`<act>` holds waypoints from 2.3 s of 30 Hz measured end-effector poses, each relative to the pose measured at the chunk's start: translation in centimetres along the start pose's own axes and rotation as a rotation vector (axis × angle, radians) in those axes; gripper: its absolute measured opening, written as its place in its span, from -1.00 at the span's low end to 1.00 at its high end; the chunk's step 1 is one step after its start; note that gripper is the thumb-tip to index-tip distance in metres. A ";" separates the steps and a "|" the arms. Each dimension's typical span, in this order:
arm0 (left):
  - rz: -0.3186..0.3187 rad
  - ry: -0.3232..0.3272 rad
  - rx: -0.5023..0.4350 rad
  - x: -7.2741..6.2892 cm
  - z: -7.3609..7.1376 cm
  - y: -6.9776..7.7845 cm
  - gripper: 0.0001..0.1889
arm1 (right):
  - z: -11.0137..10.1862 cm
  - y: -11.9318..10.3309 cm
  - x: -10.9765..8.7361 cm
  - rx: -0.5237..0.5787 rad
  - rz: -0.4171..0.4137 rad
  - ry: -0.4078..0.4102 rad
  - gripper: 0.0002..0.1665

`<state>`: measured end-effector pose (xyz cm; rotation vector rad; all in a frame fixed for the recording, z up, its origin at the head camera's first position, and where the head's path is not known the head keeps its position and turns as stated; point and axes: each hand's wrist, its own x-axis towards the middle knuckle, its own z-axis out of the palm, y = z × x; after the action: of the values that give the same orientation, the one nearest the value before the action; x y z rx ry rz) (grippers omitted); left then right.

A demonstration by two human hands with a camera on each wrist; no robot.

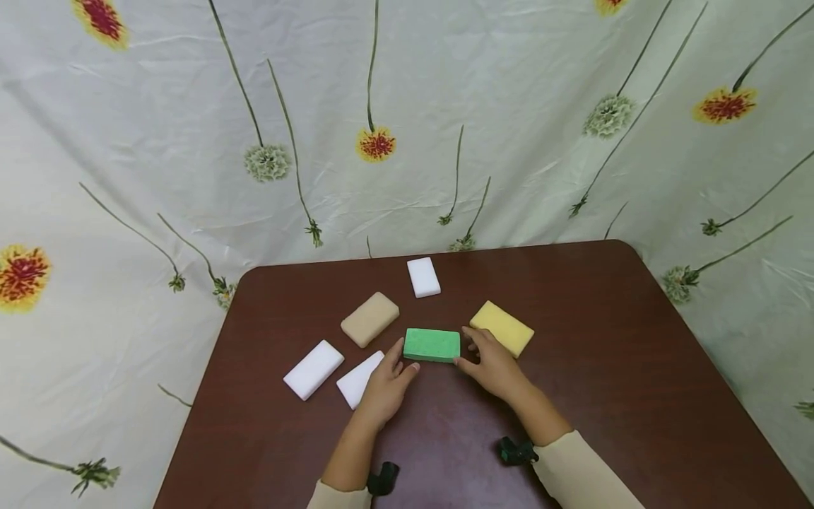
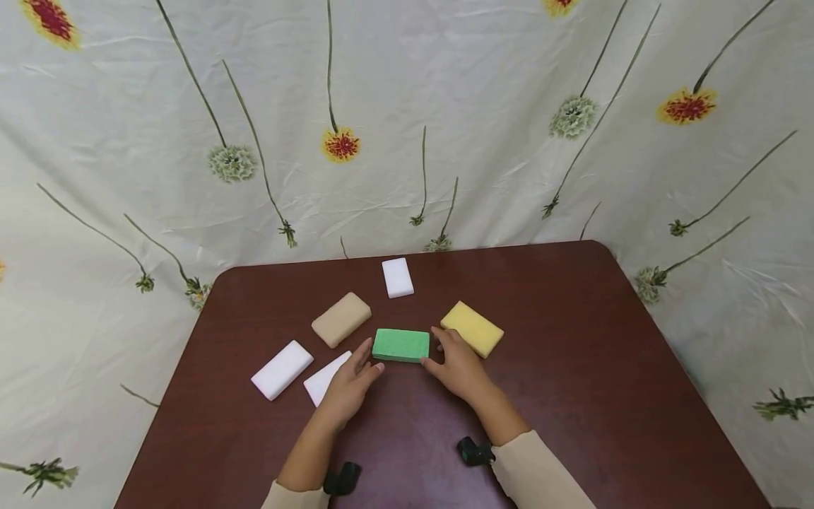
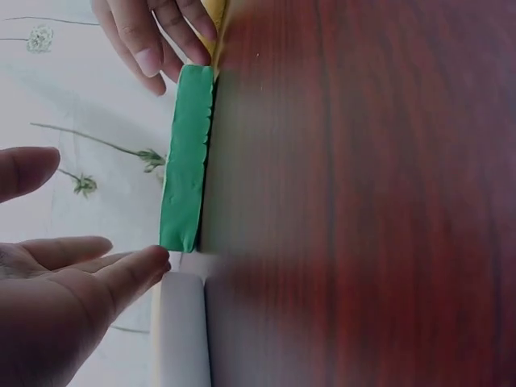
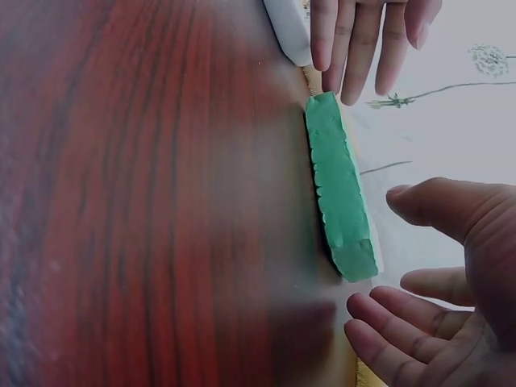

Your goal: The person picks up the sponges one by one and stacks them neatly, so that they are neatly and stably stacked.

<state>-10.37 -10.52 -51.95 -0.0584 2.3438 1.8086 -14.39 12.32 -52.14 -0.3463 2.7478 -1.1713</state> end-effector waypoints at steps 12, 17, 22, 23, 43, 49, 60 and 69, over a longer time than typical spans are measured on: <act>-0.009 -0.002 0.033 0.0 0.1 -0.4 -0.33 | 0.9 -0.1 0.4 0.016 0.012 0.005 -0.25; 0.022 0.019 0.028 0.3 -0.4 -0.3 -0.34 | 1.0 0.0 0.8 0.053 0.019 -0.005 -0.25; 0.009 0.031 0.082 0.7 -0.8 -0.2 -0.32 | 1.2 0.2 1.0 0.110 0.020 -0.017 -0.27; 0.004 0.031 0.103 0.7 -0.9 -0.1 -0.32 | 1.2 0.2 1.0 0.120 0.024 -0.021 -0.27; 0.005 0.046 0.337 2.7 -1.1 -0.1 -0.23 | 1.4 0.8 1.0 0.175 0.048 -0.033 -0.35; 0.005 0.036 0.362 3.1 -1.6 -0.2 -0.27 | 1.3 0.8 0.8 0.178 0.053 -0.042 -0.36; 0.023 0.024 0.346 3.4 -2.0 -0.6 -0.34 | 0.7 0.8 0.5 0.195 0.039 -0.036 -0.34; 0.029 0.016 0.338 3.5 -2.1 -0.5 -0.35 | -0.3 0.7 0.2 0.256 0.018 0.044 -0.34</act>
<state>-13.99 -12.44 -52.52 0.0065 2.6376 1.4028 -14.80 12.98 -52.45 -0.2678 2.5865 -1.5207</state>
